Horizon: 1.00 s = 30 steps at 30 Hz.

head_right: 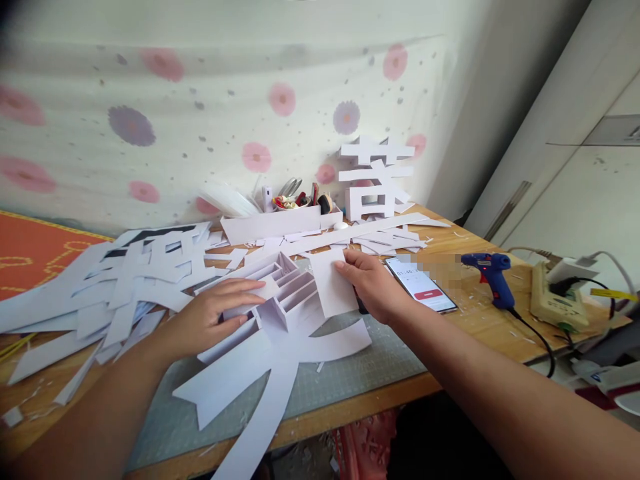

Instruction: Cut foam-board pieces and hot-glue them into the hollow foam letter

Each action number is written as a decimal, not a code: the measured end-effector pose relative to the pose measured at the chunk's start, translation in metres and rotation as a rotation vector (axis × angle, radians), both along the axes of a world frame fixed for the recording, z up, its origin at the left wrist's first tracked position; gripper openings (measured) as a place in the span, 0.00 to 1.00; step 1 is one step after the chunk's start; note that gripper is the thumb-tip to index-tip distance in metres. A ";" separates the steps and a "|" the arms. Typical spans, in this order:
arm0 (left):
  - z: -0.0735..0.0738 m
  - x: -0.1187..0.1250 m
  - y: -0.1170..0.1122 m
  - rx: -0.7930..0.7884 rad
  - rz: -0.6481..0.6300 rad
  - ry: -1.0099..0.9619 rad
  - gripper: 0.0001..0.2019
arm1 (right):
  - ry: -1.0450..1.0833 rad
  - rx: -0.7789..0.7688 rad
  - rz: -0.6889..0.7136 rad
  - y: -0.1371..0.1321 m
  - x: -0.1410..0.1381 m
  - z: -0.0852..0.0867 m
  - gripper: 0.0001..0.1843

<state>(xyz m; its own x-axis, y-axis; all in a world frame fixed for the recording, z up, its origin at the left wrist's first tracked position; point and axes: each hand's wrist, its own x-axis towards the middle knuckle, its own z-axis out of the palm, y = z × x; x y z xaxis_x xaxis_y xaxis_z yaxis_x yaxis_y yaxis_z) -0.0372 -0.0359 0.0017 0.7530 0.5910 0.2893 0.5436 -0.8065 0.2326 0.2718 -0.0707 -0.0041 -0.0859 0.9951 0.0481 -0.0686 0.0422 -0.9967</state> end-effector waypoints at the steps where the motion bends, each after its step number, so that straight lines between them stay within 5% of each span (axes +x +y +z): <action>1: 0.000 0.000 0.000 -0.002 -0.004 0.005 0.16 | -0.044 0.036 -0.003 -0.001 0.000 0.001 0.11; 6: -0.002 0.001 0.001 0.065 0.007 -0.074 0.14 | -0.310 0.232 0.131 -0.004 0.003 0.002 0.11; 14: -0.004 0.004 0.001 0.177 -0.037 -0.237 0.09 | -0.817 0.757 0.432 -0.006 -0.005 -0.004 0.12; 30: 0.004 0.011 -0.011 0.230 -0.120 -0.257 0.09 | -1.000 0.927 0.449 0.006 -0.008 -0.015 0.17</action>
